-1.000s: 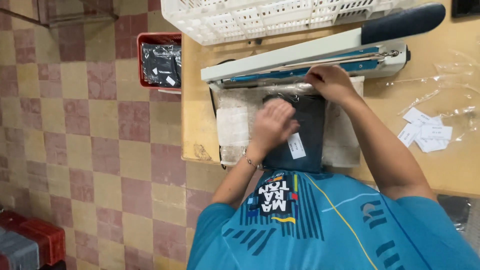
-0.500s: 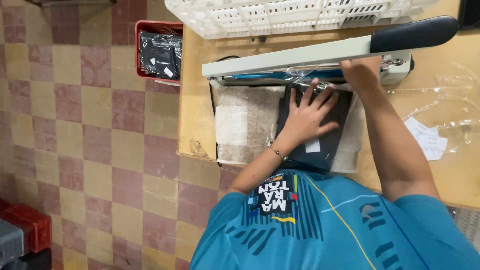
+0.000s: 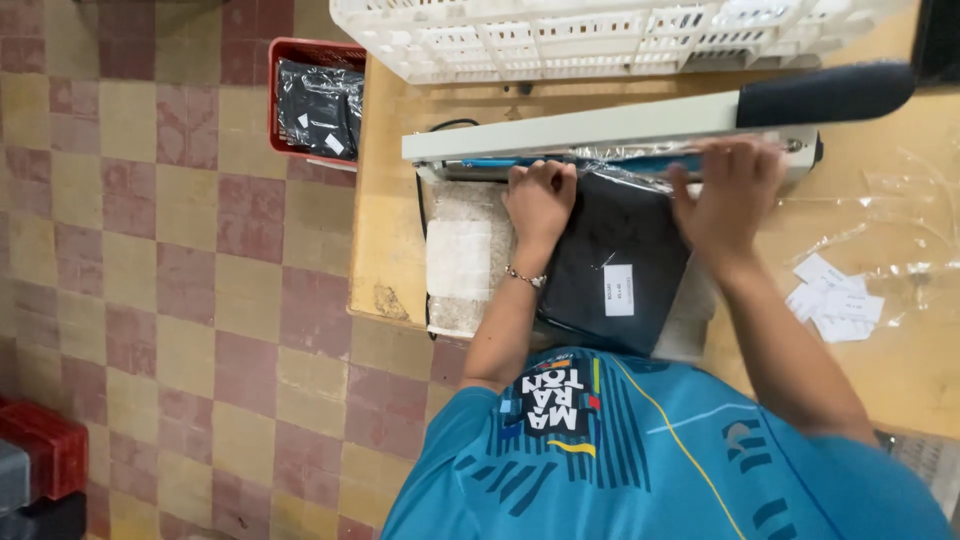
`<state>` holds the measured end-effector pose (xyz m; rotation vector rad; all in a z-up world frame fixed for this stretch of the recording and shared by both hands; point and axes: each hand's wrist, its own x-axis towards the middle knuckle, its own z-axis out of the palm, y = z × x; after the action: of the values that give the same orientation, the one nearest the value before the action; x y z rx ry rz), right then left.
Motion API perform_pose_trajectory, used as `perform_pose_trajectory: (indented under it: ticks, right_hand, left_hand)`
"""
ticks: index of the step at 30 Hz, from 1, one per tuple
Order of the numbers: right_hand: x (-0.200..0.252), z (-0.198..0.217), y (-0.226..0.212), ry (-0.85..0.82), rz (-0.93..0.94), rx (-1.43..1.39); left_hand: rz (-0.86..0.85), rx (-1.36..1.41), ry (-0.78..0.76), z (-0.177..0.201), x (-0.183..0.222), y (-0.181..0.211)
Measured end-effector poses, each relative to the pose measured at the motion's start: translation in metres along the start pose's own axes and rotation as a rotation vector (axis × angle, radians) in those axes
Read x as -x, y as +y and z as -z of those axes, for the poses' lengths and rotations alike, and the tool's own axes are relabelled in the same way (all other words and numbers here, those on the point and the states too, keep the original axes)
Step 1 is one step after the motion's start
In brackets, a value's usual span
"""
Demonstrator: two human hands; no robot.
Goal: Packaging black items into plastic bags with labels and sealing them using a heat sealer
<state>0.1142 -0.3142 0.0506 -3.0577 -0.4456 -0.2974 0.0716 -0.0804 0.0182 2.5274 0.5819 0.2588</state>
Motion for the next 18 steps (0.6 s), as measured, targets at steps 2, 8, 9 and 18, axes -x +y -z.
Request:
perform_pose_trajectory:
  ticks: [2,8,9,18]
  right_hand:
    - [0.044,-0.019,-0.010,0.325,0.238,-0.190]
    - [0.073,0.006,-0.053,0.250,0.430,-0.318]
    - [0.069,0.001,-0.047,0.246,0.430,-0.320]
    - [0.048,-0.006,-0.019,0.066,0.520,-0.333]
  left_hand:
    - [-0.037,-0.148,0.300,-0.016,0.002,-0.007]
    - [0.015,-0.204,0.403,-0.021,-0.007,-0.011]
    - [0.017,-0.205,0.400,-0.025,-0.007,-0.014]
    - [-0.058,-0.241,0.520,-0.008,-0.007,-0.021]
